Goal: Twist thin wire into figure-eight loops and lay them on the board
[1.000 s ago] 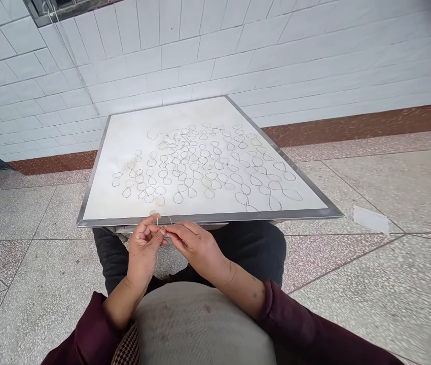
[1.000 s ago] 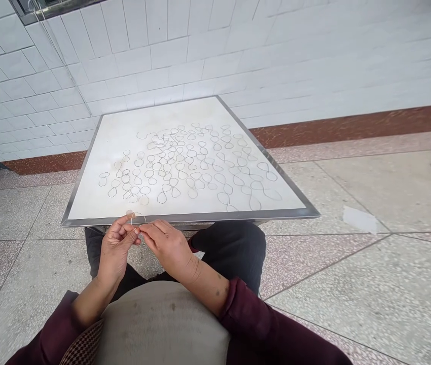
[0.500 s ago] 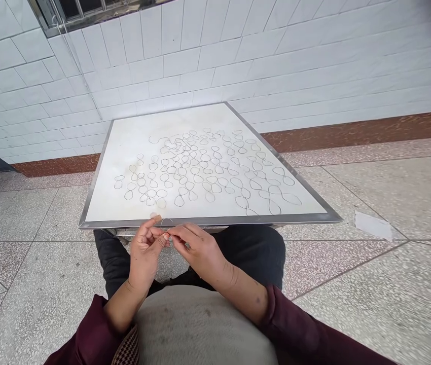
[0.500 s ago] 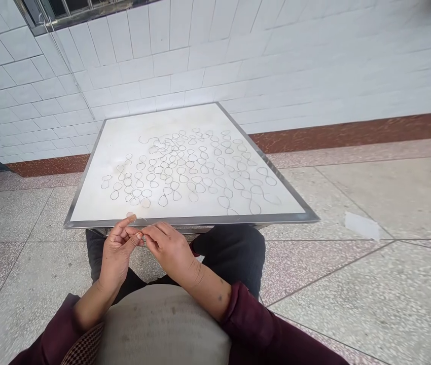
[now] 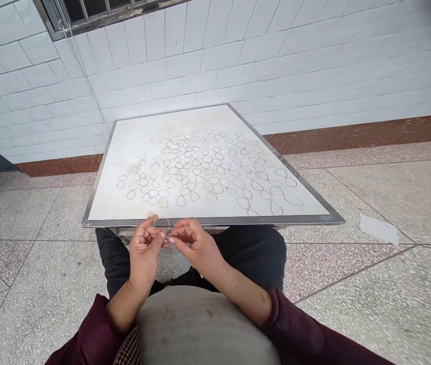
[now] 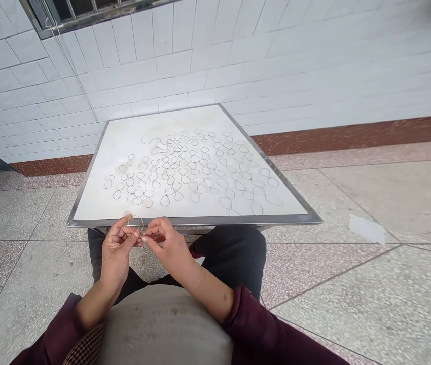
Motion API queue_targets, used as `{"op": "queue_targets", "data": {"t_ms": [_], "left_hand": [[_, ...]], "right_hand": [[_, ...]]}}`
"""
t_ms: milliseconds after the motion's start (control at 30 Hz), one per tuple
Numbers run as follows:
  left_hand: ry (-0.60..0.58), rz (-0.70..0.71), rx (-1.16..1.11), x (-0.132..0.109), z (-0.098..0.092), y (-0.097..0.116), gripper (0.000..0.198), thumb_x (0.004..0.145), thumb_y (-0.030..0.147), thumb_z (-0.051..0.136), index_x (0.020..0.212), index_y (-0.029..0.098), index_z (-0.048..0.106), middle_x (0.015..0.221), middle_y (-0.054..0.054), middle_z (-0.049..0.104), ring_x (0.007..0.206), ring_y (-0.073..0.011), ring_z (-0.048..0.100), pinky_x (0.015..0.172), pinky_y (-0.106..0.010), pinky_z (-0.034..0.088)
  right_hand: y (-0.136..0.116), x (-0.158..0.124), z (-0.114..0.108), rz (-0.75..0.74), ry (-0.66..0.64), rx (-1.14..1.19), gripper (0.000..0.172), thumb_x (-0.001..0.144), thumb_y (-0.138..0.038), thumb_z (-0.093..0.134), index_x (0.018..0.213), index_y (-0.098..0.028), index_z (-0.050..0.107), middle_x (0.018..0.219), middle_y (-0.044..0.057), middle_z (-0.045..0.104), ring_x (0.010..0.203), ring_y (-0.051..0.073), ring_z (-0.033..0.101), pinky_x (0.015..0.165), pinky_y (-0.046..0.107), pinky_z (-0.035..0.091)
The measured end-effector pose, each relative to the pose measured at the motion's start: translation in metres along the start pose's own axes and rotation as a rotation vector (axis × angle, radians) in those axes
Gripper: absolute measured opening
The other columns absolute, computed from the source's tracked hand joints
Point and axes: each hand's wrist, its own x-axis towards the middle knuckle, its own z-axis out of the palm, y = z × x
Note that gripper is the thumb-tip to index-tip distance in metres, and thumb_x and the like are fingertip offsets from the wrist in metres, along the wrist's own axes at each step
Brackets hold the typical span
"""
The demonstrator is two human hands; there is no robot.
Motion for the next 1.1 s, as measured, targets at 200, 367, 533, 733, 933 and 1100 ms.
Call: {"op": "queue_targets", "data": {"t_ms": [200,367,533,733,933,1100], "left_hand": [[0.128,0.043,-0.056,0.0,0.0,-0.004,0.039,0.079,0.024,0.077,0.116,0.023,0.066,0.073,0.005,0.064,0.075,-0.0087,0.061,0.084,-0.025,0.048],[0.135,0.015,-0.084,0.003,0.003,-0.005,0.038,0.078,0.025,0.077,0.114,0.021,0.066,0.07,0.006,0.062,0.067,-0.0071,0.059,0.077,-0.024,0.048],[0.114,0.003,-0.053,0.005,0.002,-0.007,0.04,0.077,0.025,0.078,0.115,0.021,0.064,0.067,0.007,0.061,0.065,-0.0071,0.058,0.078,-0.024,0.048],[0.103,-0.012,-0.057,0.005,0.002,-0.008,0.04,0.077,0.025,0.078,0.115,0.021,0.065,0.067,0.007,0.061,0.064,-0.0075,0.059,0.077,-0.025,0.049],[0.154,-0.041,-0.116,0.008,0.005,-0.008,0.042,0.076,0.024,0.079,0.115,0.021,0.065,0.07,0.006,0.064,0.074,-0.0086,0.062,0.084,-0.026,0.048],[0.156,-0.035,-0.103,0.008,0.006,-0.007,0.042,0.076,0.024,0.079,0.116,0.021,0.065,0.07,0.005,0.063,0.072,-0.0094,0.061,0.081,-0.027,0.049]], "right_hand": [[0.007,-0.001,0.014,0.146,-0.178,0.375,0.018,0.081,-0.033,0.068,0.095,-0.022,0.062,0.093,0.003,0.066,0.081,0.015,0.061,0.067,0.028,0.052],[0.016,-0.002,0.02,0.128,-0.191,0.354,0.021,0.088,-0.036,0.06,0.098,-0.022,0.071,0.086,0.002,0.066,0.074,0.014,0.059,0.069,0.03,0.053],[0.021,0.001,0.015,0.091,-0.185,0.293,0.022,0.09,-0.038,0.057,0.093,-0.021,0.071,0.084,0.002,0.067,0.071,0.014,0.06,0.068,0.03,0.055],[0.02,0.003,0.009,0.113,-0.253,0.314,0.023,0.091,-0.041,0.058,0.087,-0.02,0.069,0.078,0.001,0.064,0.069,0.014,0.059,0.066,0.03,0.055],[0.021,0.0,0.016,0.116,-0.187,0.417,0.021,0.088,-0.04,0.063,0.098,-0.022,0.069,0.084,0.001,0.065,0.069,0.014,0.058,0.064,0.029,0.055],[0.021,0.0,0.016,0.142,-0.204,0.42,0.023,0.09,-0.042,0.059,0.096,-0.021,0.069,0.081,0.001,0.063,0.07,0.014,0.059,0.067,0.031,0.056]]}}
